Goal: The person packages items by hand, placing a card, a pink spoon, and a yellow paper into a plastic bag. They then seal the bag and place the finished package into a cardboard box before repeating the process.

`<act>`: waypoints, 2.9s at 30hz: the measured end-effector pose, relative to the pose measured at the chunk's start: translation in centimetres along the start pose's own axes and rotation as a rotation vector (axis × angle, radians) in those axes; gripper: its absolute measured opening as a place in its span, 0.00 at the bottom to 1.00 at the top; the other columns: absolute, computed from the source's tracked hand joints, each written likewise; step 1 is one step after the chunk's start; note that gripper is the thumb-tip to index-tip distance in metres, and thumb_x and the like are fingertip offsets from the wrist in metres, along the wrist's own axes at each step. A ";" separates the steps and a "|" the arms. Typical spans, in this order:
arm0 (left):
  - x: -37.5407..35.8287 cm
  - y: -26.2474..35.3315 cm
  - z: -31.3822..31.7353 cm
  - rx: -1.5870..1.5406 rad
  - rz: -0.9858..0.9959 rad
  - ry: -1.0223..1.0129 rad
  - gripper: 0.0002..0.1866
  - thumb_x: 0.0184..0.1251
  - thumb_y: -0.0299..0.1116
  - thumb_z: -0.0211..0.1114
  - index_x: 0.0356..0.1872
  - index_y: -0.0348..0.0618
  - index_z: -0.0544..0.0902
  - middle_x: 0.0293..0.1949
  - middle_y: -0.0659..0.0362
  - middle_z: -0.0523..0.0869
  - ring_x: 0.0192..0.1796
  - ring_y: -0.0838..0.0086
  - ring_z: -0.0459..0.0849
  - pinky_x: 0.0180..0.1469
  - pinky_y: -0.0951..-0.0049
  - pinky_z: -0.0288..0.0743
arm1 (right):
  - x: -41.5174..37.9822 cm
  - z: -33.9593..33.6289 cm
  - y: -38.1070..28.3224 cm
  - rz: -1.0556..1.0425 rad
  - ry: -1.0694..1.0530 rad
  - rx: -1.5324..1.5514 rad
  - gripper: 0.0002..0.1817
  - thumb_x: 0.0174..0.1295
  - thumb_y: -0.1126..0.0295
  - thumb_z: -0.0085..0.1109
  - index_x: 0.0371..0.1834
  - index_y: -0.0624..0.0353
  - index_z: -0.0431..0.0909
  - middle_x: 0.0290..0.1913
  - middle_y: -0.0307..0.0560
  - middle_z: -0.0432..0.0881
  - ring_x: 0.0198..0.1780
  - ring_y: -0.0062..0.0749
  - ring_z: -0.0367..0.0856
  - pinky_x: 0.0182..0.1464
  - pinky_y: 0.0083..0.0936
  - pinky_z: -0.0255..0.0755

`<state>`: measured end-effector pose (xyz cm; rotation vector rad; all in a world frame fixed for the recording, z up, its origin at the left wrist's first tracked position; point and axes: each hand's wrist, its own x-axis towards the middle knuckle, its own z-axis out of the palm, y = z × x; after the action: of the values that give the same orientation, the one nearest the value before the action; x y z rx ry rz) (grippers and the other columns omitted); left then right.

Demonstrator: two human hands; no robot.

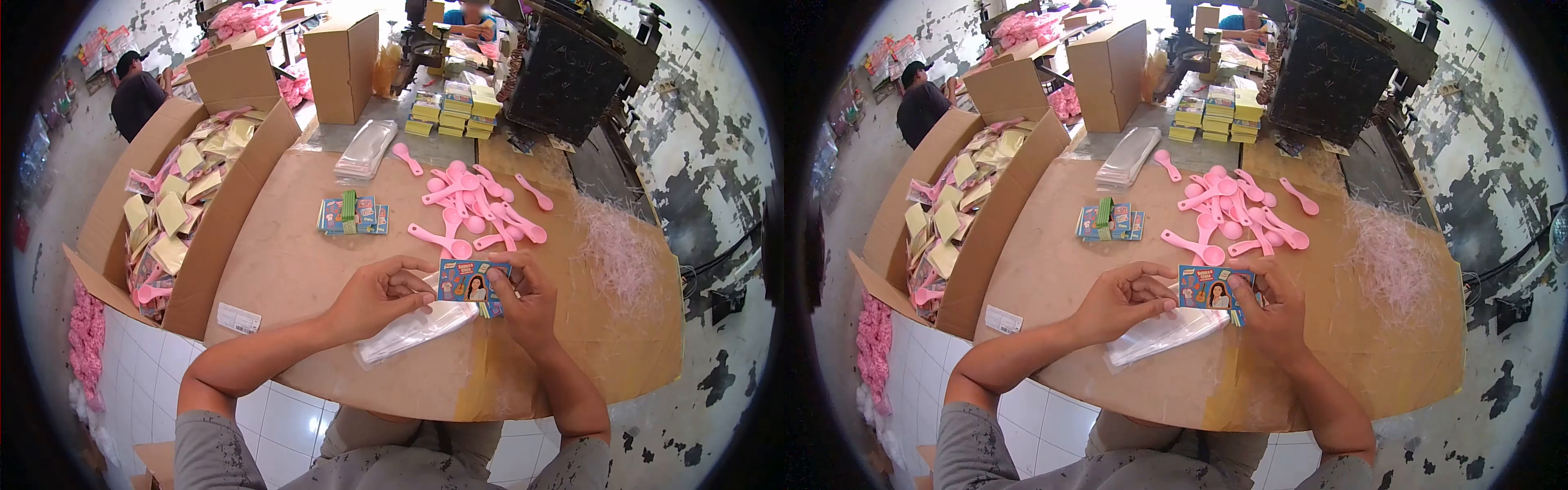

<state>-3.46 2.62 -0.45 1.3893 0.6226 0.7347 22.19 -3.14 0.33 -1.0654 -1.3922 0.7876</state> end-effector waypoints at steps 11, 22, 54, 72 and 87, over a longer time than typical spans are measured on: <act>-0.1 0.0 0.0 0.062 0.077 0.048 0.22 0.74 0.20 0.70 0.66 0.33 0.76 0.45 0.50 0.93 0.48 0.75 0.92 0.51 0.75 0.86 | 0.3 -0.7 0.0 -0.180 -0.134 -0.388 0.11 0.71 0.80 0.65 0.55 0.63 0.84 0.47 0.44 0.85 0.46 0.22 0.85 0.49 0.25 0.80; -0.2 0.0 -0.1 0.051 0.070 0.051 0.23 0.74 0.20 0.70 0.67 0.33 0.75 0.46 0.49 0.92 0.49 0.73 0.92 0.53 0.74 0.87 | 0.3 -0.2 -0.8 -0.201 -0.107 -0.335 0.10 0.65 0.79 0.69 0.49 0.62 0.87 0.42 0.47 0.86 0.40 0.28 0.86 0.43 0.24 0.78; -0.2 0.2 0.0 0.088 0.086 0.085 0.24 0.73 0.20 0.70 0.67 0.34 0.75 0.46 0.49 0.92 0.50 0.74 0.91 0.54 0.75 0.86 | 0.4 -0.4 -1.3 -0.262 -0.196 -0.418 0.10 0.65 0.81 0.69 0.48 0.62 0.87 0.42 0.46 0.86 0.41 0.27 0.87 0.42 0.25 0.79; -0.4 -0.2 0.3 0.181 0.126 -0.006 0.25 0.73 0.21 0.71 0.68 0.35 0.75 0.46 0.50 0.92 0.49 0.74 0.91 0.52 0.76 0.87 | 0.5 -0.3 -1.4 -0.245 -0.283 -0.415 0.11 0.64 0.78 0.71 0.50 0.61 0.88 0.44 0.48 0.87 0.39 0.31 0.86 0.42 0.29 0.80; -0.8 1.2 1.0 0.145 0.061 0.034 0.26 0.76 0.22 0.68 0.71 0.35 0.72 0.47 0.52 0.91 0.48 0.75 0.92 0.48 0.77 0.87 | -1.2 2.0 -1.7 -0.084 -0.333 -0.337 0.15 0.64 0.74 0.75 0.52 0.64 0.84 0.41 0.45 0.86 0.37 0.24 0.84 0.39 0.24 0.78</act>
<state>-3.34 1.39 0.85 1.5373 0.6736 0.7759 19.87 -4.62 1.20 -1.1573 -1.8905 0.7053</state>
